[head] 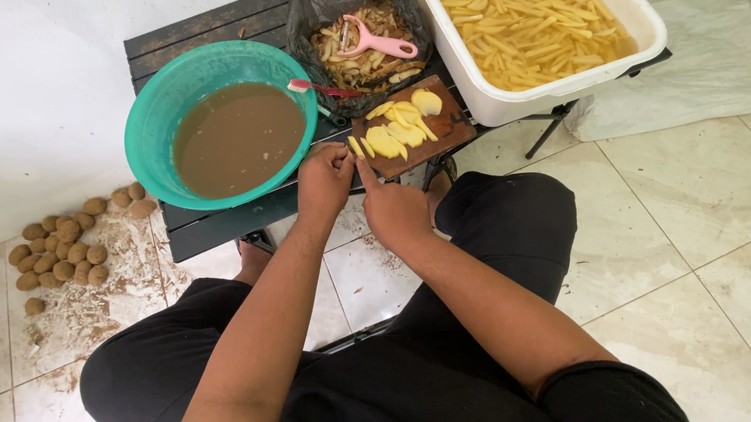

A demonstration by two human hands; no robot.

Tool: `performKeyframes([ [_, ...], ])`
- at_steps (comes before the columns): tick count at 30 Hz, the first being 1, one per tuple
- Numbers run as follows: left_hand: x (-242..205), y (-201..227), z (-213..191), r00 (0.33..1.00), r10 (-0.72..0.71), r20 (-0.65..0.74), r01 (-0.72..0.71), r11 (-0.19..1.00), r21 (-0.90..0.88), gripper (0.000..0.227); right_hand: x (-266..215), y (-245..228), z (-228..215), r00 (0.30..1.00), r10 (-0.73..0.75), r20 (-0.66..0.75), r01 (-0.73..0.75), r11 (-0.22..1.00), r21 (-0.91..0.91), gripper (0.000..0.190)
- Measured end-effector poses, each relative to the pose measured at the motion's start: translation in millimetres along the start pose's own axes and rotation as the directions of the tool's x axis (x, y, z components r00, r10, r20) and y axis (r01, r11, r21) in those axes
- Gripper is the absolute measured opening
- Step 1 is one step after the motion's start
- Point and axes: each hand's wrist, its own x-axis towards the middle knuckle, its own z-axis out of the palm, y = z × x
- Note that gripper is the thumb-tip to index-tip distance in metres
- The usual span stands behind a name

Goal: Slicing peeled potatoes into thin strips for fries using a knife and a cutting board.

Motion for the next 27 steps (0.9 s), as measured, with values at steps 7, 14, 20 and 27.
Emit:
performKeyframes([
  [7,0.9,-3.4,0.8,0.999,0.037,0.002,-0.037,0.999,0.012,0.017,9.2,-1.0,8.8,0.998,-0.050,-0.031,0.048,0.997,-0.055,0.049],
  [14,-0.3,-4.3,-3.7,0.998,0.023,0.055,-0.025,0.999,0.042,0.020,6.4,4.4,9.7,1.000,-0.019,0.016,0.019,1.000,-0.007,0.053],
  [20,-2.9,10.6,-4.1,0.998,0.045,0.047,-0.048,0.996,0.069,0.024,1.3,32.6,3.5,0.998,0.054,0.021,-0.058,0.931,0.359,0.056],
  [27,6.3,13.4,5.2,0.996,0.059,0.065,-0.070,0.978,0.196,0.022,4.8,54.8,-14.7,0.982,0.188,0.009,-0.172,0.872,0.459,0.052],
])
